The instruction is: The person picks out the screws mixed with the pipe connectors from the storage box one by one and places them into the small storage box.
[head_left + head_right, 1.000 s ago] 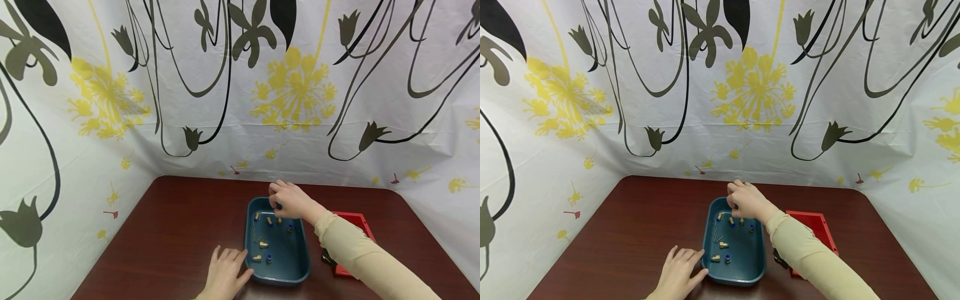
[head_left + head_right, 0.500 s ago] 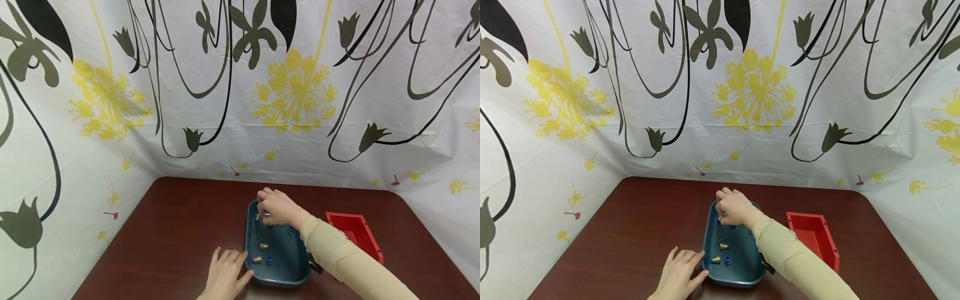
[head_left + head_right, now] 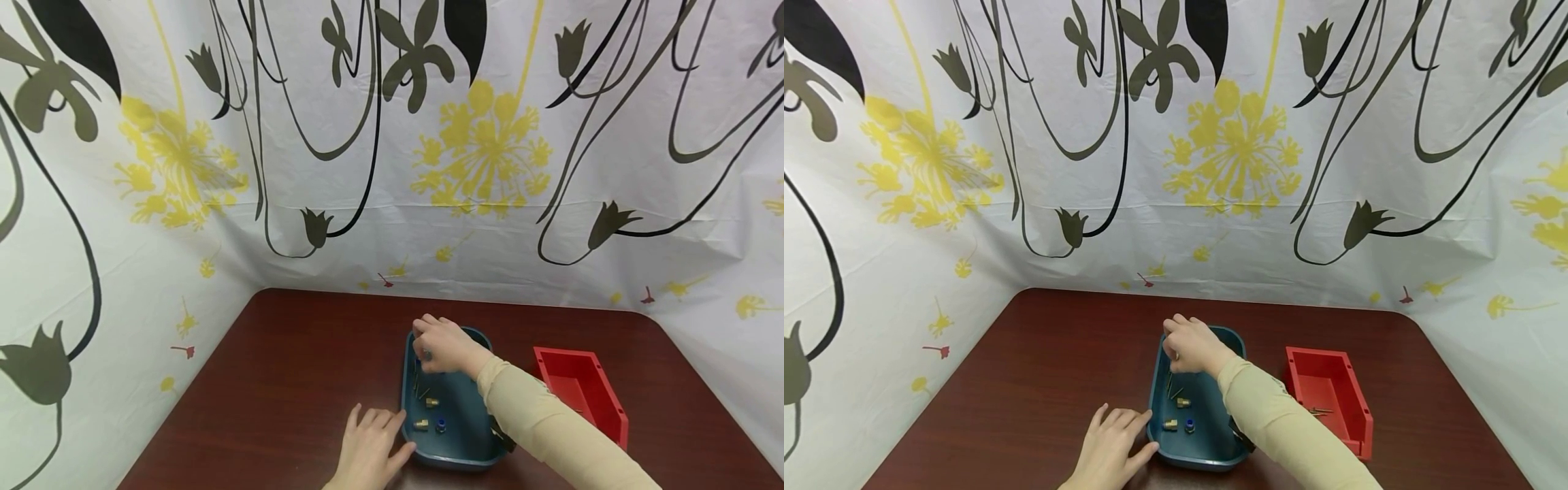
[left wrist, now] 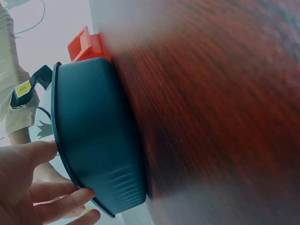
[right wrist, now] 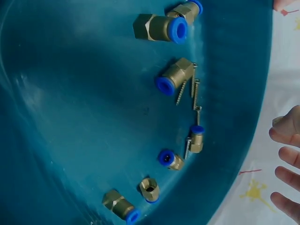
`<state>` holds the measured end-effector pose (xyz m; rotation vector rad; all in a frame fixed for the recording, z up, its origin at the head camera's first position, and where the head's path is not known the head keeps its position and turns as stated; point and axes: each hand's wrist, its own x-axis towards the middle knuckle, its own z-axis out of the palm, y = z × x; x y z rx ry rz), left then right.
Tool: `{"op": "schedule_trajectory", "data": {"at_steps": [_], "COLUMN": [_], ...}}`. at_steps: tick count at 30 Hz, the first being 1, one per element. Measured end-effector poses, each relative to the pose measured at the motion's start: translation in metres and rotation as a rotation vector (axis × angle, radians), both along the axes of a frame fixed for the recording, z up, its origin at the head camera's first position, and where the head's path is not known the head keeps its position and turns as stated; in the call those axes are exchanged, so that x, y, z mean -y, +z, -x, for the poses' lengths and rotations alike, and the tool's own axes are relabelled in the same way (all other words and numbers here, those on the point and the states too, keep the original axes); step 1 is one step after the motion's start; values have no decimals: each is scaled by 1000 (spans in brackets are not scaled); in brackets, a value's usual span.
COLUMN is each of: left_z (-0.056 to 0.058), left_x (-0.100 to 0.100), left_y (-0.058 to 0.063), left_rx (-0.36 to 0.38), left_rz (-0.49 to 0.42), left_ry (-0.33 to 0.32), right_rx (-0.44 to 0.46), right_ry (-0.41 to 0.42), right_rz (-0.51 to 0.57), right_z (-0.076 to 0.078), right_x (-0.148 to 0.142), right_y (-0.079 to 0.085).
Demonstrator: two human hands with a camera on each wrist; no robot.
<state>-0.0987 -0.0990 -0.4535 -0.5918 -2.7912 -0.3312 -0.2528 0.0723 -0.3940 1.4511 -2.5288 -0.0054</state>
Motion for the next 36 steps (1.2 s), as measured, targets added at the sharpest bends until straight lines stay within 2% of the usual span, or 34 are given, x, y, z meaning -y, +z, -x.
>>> {"op": "schedule_trajectory", "data": {"at_steps": [9, 21, 30, 36], "left_z": [0, -1, 0, 0], "left_x": [0, 0, 0, 0], "left_y": [-2, 0, 0, 1], "left_rx": [-56, -47, -30, -13], "left_rz": [12, 6, -3, -7], "left_ry": [3, -2, -2, -4], "right_rx": [47, 72, 145, 151], "right_ry": [-11, -17, -124, -158], "right_rz": [-41, -87, -249, -287], "right_z": [2, 3, 2, 4], "right_x": [4, 9, 13, 15], "right_y": [-15, -21, -25, -32]}}
